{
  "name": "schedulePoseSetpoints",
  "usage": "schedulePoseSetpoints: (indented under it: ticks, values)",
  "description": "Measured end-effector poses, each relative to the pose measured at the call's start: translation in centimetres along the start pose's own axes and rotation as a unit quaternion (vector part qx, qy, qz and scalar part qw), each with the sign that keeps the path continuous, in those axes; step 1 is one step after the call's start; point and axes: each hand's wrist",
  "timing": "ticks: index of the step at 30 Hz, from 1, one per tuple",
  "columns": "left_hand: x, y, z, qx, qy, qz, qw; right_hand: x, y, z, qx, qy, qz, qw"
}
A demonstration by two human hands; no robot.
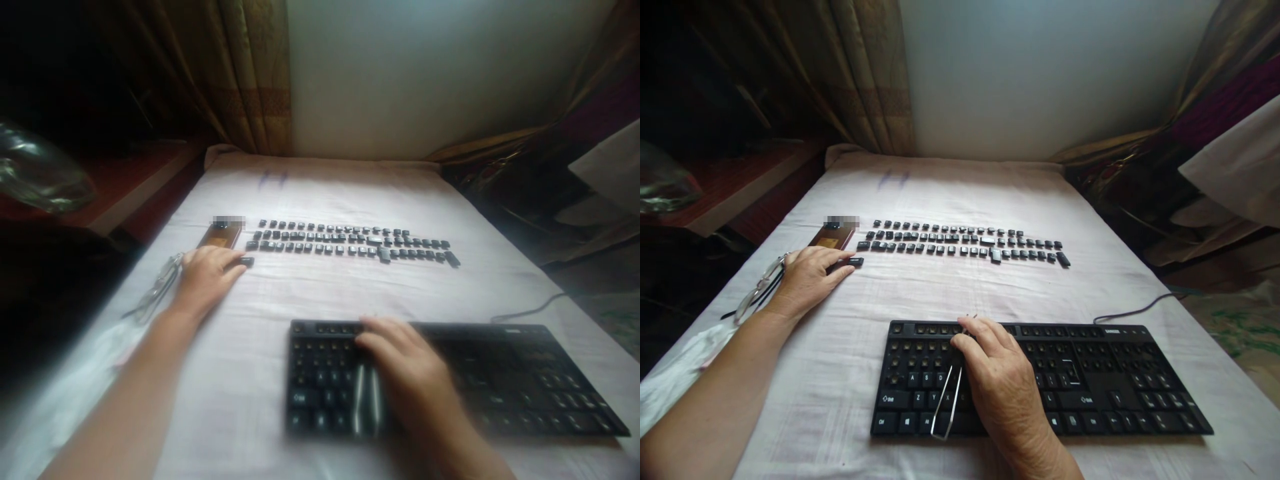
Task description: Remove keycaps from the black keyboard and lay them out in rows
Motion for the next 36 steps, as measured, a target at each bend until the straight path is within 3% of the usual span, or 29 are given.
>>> schedulePoseSetpoints:
  ticks: [4, 7, 11, 15, 18, 21, 24, 27, 36]
  values:
    - [0.0, -0.1, 0.0, -0.006, -0.003, 0.002, 1.0, 0.1, 0.3, 0.9, 0.091, -0.06, 0.002, 0.994]
    - [-0.1, -0.4, 0.0, -0.009, -0.01, 0.004, 1.0, -0.2, 0.8, 0.9, 0.151, -0.08, -0.061, 0.983]
    - [-0.1, -0.4, -0.1, -0.013, -0.018, 0.0, 1.0, -0.4, 1.2, 0.0, 0.21, -0.065, -0.132, 0.967]
    - [-0.1, -0.3, 0.1, -0.012, -0.028, -0.009, 0.999, -0.4, 1.1, -0.4, 0.24, -0.048, -0.137, 0.96]
    - [-0.2, -1.5, 0.7, -0.012, -0.071, -0.023, 0.997, -0.4, 1.1, -0.3, 0.274, -0.035, -0.135, 0.952]
    - [-0.6, -4.0, 0.8, -0.06, -0.114, -0.069, 0.989, -0.4, 1.8, -0.2, 0.381, -0.043, -0.181, 0.906]
    - [-1.3, -6.6, -0.1, -0.127, -0.09, -0.141, 0.978, -0.5, 2.9, -0.4, 0.501, -0.037, -0.228, 0.834]
    - [-1.9, -7.8, -1.3, -0.129, -0.049, -0.155, 0.978, -0.2, 3.8, -0.5, 0.55, -0.015, -0.243, 0.799]
    - [-1.9, -7.2, -1.9, -0.138, -0.028, -0.133, 0.981, 1.2, 4.2, -0.2, 0.525, 0.019, -0.236, 0.818]
Point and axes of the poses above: each hand's wrist, its own x-axis towards the middle knuckle, its own z-axis out of the back of the hand, y = z × x, and after that the axes turned 13 degrees about y, right-handed
